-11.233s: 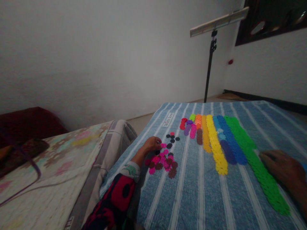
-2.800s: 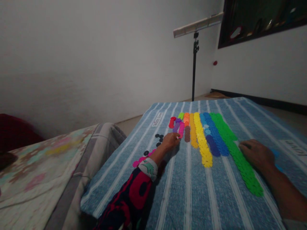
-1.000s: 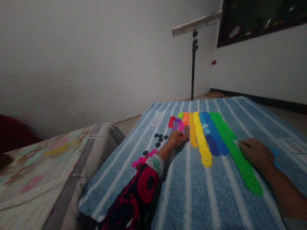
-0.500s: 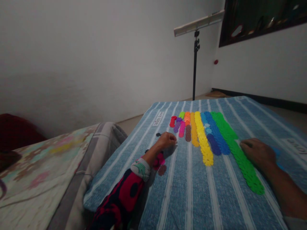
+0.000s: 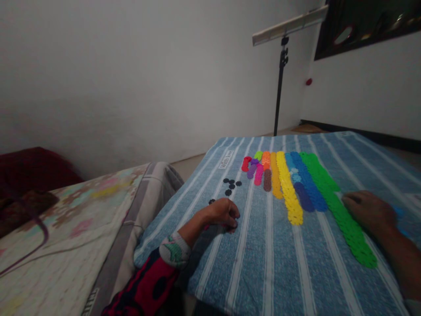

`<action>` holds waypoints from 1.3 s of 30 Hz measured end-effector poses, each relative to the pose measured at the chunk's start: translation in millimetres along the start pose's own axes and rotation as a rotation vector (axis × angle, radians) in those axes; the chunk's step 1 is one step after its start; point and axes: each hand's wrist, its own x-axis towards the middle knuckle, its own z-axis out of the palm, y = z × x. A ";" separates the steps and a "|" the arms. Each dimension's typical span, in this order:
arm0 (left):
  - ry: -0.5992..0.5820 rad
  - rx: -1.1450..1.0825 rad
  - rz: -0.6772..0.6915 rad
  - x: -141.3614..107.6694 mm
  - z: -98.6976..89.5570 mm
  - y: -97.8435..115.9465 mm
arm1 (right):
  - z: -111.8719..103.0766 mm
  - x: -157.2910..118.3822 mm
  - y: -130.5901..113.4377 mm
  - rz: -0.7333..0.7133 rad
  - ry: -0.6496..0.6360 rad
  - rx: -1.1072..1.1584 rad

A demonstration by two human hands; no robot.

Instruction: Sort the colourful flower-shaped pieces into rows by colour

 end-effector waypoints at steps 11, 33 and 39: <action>0.070 0.274 0.097 -5.7 5.3 9.4 | 1.5 1.2 0.5 -0.020 0.016 0.045; 0.274 0.075 0.114 24.6 -2.1 7.5 | 0.6 1.3 -4.4 -0.004 0.048 0.070; 0.367 -0.094 0.158 71.1 2.2 19.0 | 3.8 2.3 -1.7 -0.062 0.089 0.094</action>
